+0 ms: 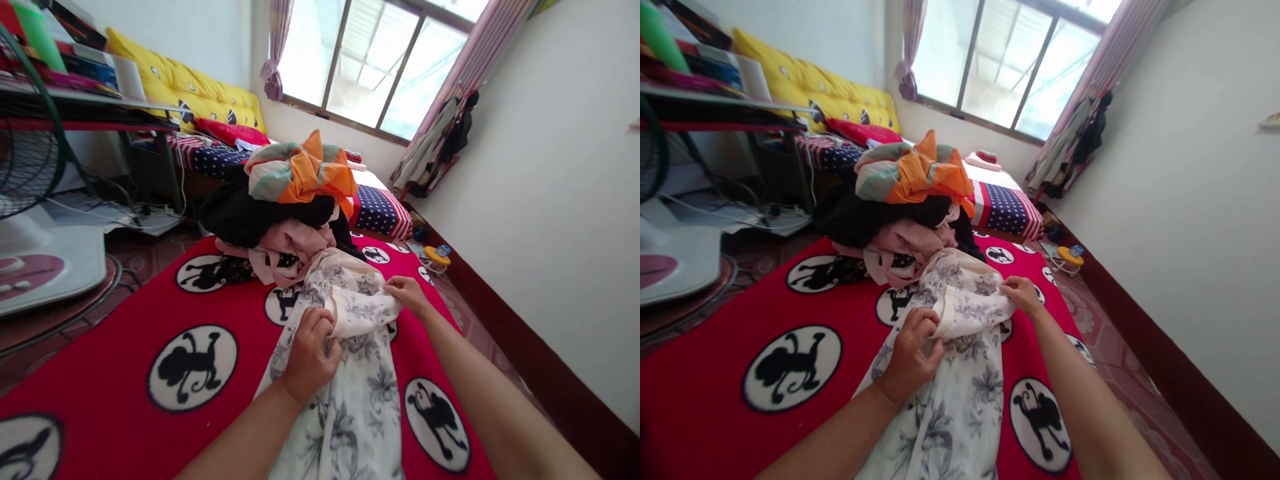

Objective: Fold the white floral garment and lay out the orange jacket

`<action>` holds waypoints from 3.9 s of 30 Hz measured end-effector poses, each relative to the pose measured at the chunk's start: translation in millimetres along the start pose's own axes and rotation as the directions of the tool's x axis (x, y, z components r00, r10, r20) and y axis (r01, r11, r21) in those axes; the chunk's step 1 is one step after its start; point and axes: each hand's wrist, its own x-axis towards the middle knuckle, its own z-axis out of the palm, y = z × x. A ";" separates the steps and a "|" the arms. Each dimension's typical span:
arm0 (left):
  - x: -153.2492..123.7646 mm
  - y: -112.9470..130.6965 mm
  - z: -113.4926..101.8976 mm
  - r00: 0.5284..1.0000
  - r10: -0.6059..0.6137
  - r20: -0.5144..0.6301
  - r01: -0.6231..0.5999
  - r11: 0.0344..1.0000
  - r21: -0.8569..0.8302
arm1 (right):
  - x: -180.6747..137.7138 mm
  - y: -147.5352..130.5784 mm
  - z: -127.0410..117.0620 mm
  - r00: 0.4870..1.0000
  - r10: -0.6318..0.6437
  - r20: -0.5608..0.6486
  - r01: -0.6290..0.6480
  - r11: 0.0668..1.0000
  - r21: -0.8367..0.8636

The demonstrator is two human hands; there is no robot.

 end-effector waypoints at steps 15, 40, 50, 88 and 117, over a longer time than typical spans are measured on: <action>3.2 -5.1 1.5 0.987 -0.158 0.013 0.143 0.925 0.352 | -44.6 2.1 -23.6 0.999 -0.019 0.028 0.017 0.997 0.081; 4.1 -10.8 1.8 0.991 -0.124 0.042 0.092 0.888 0.450 | 7.6 -1.7 43.0 0.966 0.029 -0.255 -0.120 0.930 -0.348; 0.0 -22.2 11.8 0.948 -0.113 0.297 -0.035 0.892 0.450 | -34.9 -59.3 52.4 0.971 -0.194 -0.136 0.126 0.909 -0.397; -7.7 -36.4 -32.9 0.815 -0.201 0.543 -0.185 0.799 0.573 | -187.9 -42.4 57.4 0.956 -0.046 0.289 0.226 0.743 -0.630; -84.7 28.9 -159.8 0.371 0.166 0.914 -0.355 0.934 -0.025 | -287.4 -90.8 51.0 0.736 -0.483 0.474 0.575 0.816 -0.063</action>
